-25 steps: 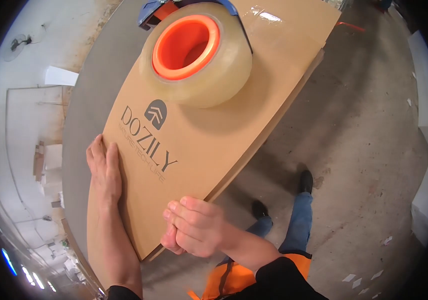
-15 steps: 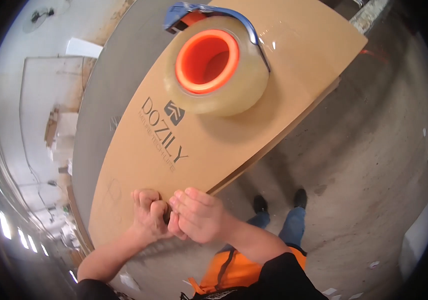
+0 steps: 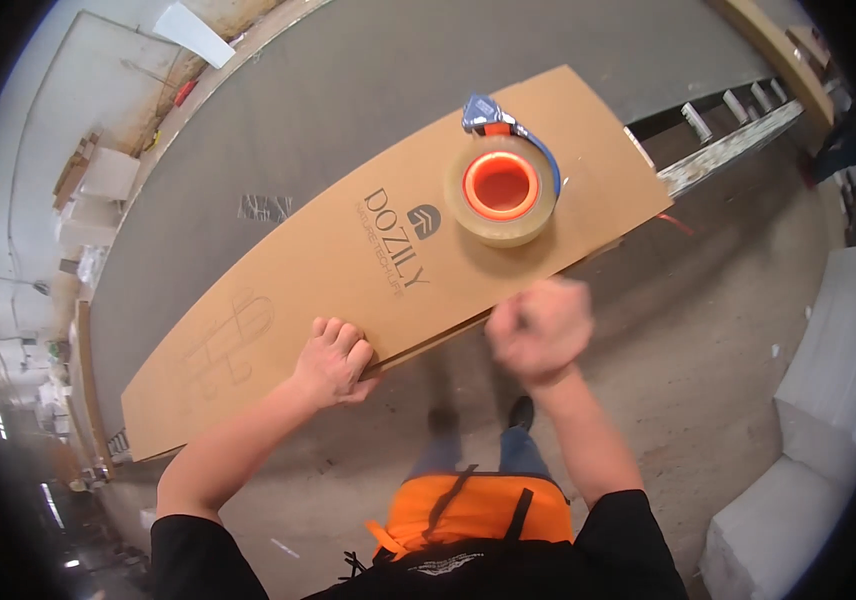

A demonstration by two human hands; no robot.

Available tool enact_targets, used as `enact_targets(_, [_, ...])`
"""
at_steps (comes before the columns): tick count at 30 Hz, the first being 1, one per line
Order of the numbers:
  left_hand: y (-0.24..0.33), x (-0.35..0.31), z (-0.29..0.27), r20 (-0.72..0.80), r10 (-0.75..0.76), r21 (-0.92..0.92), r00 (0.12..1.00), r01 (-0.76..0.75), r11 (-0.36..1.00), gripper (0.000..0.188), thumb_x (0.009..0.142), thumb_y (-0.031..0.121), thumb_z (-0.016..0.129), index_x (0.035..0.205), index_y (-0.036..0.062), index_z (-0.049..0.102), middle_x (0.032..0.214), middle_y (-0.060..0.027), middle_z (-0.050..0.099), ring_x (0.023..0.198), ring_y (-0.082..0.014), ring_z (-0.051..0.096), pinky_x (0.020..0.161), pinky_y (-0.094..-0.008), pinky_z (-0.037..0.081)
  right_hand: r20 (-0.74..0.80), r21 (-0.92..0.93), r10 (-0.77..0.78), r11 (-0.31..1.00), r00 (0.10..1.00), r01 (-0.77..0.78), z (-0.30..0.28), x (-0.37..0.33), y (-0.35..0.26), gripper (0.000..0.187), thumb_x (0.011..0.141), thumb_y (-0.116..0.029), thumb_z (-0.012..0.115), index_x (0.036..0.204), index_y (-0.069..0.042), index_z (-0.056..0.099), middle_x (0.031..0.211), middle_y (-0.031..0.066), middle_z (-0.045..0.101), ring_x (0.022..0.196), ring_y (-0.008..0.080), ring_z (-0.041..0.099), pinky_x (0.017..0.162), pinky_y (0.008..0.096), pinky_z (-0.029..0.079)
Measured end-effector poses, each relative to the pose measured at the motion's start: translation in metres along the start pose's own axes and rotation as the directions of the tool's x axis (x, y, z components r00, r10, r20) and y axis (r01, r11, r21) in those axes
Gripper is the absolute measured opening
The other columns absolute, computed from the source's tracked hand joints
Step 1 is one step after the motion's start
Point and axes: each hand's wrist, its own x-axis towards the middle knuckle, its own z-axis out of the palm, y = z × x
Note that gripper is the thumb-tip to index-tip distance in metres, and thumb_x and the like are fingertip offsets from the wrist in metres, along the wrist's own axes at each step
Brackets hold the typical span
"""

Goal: The person uses a tape dispenser to seal long cardboard boxes, inserts foam padding into a box, and pushes the packaged items along a roller conveyor.

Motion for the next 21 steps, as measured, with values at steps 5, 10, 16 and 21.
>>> enact_targets(5, [0.000,0.004,0.004,0.046,-0.009,-0.025,0.999,0.010,1.000,0.031,0.062,0.022,0.073,0.084,0.0105,0.054,0.087,-0.0086,0.052,0.085,-0.0280,0.052,0.078,-0.0395,0.039,0.624,-0.029,0.602,0.656,0.499,-0.755,0.009,0.118,0.058,0.074,0.066,-0.029,0.081,0.126,0.005,0.055,0.115,0.0163,0.060,0.107,0.0234,0.059,0.089,0.0332,0.048])
enact_targets(10, [-0.003,0.004,0.004,0.112,-0.019,0.001,0.994,0.019,1.000,0.043,0.063,0.030,0.078,0.092,0.0105,0.054,0.096,-0.0083,0.052,0.094,-0.0269,0.050,0.084,-0.0392,0.039,0.504,-0.068,0.747,0.534,0.432,-0.843,0.028,0.119,0.070,0.045,0.068,-0.003,0.066,0.113,0.003,0.064,0.094,0.0117,0.068,0.090,0.0240,0.067,0.082,0.0346,0.052])
enact_targets(16, [-0.008,-0.006,0.000,0.109,-0.042,0.031,0.993,0.039,0.999,0.041,0.067,0.031,0.076,0.096,0.0107,0.056,0.100,-0.0075,0.052,0.098,-0.0242,0.050,0.086,-0.0377,0.039,0.593,-0.047,0.753,0.384,0.284,-0.922,-0.012,0.113,-0.003,0.059,0.068,0.005,0.061,0.127,0.002,0.060,0.102,0.0121,0.065,0.091,0.0193,0.064,0.079,0.0319,0.052])
enact_targets(21, [-0.006,-0.008,0.007,0.103,-0.056,0.025,0.993,0.053,0.998,0.039,0.071,0.032,0.074,0.099,0.0103,0.057,0.103,-0.0075,0.053,0.102,-0.0236,0.050,0.088,-0.0372,0.038,0.711,-0.075,0.601,0.580,0.365,-0.811,-0.007,0.138,-0.088,0.076,0.070,-0.008,0.072,0.143,-0.006,0.050,0.123,0.0162,0.060,0.104,0.0203,0.062,0.087,0.0335,0.051])
